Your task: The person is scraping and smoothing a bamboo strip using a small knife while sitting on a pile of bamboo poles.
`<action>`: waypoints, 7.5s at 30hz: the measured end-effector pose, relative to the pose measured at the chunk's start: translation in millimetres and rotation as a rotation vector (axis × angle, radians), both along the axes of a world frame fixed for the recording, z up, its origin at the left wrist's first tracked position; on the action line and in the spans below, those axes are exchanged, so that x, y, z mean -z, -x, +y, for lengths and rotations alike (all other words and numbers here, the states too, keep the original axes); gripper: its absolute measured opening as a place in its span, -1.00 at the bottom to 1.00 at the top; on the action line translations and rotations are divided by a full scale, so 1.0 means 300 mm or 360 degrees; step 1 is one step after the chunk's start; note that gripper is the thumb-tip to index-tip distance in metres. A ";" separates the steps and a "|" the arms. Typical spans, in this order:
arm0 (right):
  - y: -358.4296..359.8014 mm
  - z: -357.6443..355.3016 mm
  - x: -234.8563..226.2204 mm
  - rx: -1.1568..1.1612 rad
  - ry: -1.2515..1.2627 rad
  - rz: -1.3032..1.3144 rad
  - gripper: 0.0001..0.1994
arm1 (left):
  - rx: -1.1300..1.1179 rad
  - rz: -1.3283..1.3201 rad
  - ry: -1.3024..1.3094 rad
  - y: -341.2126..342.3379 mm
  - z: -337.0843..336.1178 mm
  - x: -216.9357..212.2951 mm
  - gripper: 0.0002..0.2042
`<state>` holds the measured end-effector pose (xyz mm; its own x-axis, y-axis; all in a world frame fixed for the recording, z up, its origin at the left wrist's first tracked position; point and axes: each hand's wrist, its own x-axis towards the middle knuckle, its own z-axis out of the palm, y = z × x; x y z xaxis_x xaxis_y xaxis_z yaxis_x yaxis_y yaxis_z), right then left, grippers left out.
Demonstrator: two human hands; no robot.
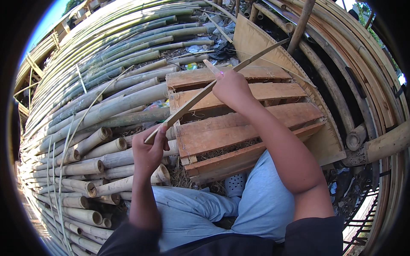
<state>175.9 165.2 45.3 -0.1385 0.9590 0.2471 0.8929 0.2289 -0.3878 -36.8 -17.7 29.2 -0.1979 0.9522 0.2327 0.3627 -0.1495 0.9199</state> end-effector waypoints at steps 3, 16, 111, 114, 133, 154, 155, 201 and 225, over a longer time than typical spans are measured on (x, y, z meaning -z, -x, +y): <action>-0.050 0.030 -0.118 0.0129 0.0679 0.0304 -0.53 | 0.0000 0.0072 -0.0009 0.013 -0.013 0.001 -0.77; -0.096 0.055 -0.160 0.0263 0.0922 0.0390 -0.52 | 0.0047 0.0081 -0.0001 -0.008 0.001 -0.002 -0.78; 0.140 -0.196 -0.162 -0.0436 0.0841 0.0158 -0.50 | -0.0043 0.0325 -0.0051 0.055 0.024 0.019 -0.83; 0.006 -0.018 -0.135 -0.0116 0.0576 -0.0073 -0.51 | -0.0164 0.0759 -0.0595 0.040 0.049 0.017 -0.82; 0.105 -0.103 -0.095 -0.0130 0.0525 0.0028 -0.54 | -0.0080 0.0357 -0.0295 0.053 0.043 0.037 -0.77; -0.106 0.108 -0.096 0.0449 0.0542 0.0374 -0.50 | -0.0014 0.0334 -0.0362 0.034 0.052 0.026 -0.75; -0.094 0.095 -0.079 0.0259 0.0483 0.0209 -0.50 | 0.0005 0.0268 -0.0329 0.037 0.055 0.032 -0.76; -0.240 0.299 0.002 0.0497 0.0369 0.0370 -0.40 | -0.0009 0.0048 -0.0082 0.045 0.036 0.023 -0.79; -0.159 0.142 -0.105 0.0325 0.0943 0.0510 -0.55 | -0.0056 0.0111 -0.0064 0.053 0.033 0.004 -0.63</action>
<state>223.5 207.7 76.7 0.0508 0.9439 -0.3264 0.7163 -0.2622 -0.6467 -52.6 -7.9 27.9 -0.2128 0.9346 0.2849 0.4315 -0.1717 0.8856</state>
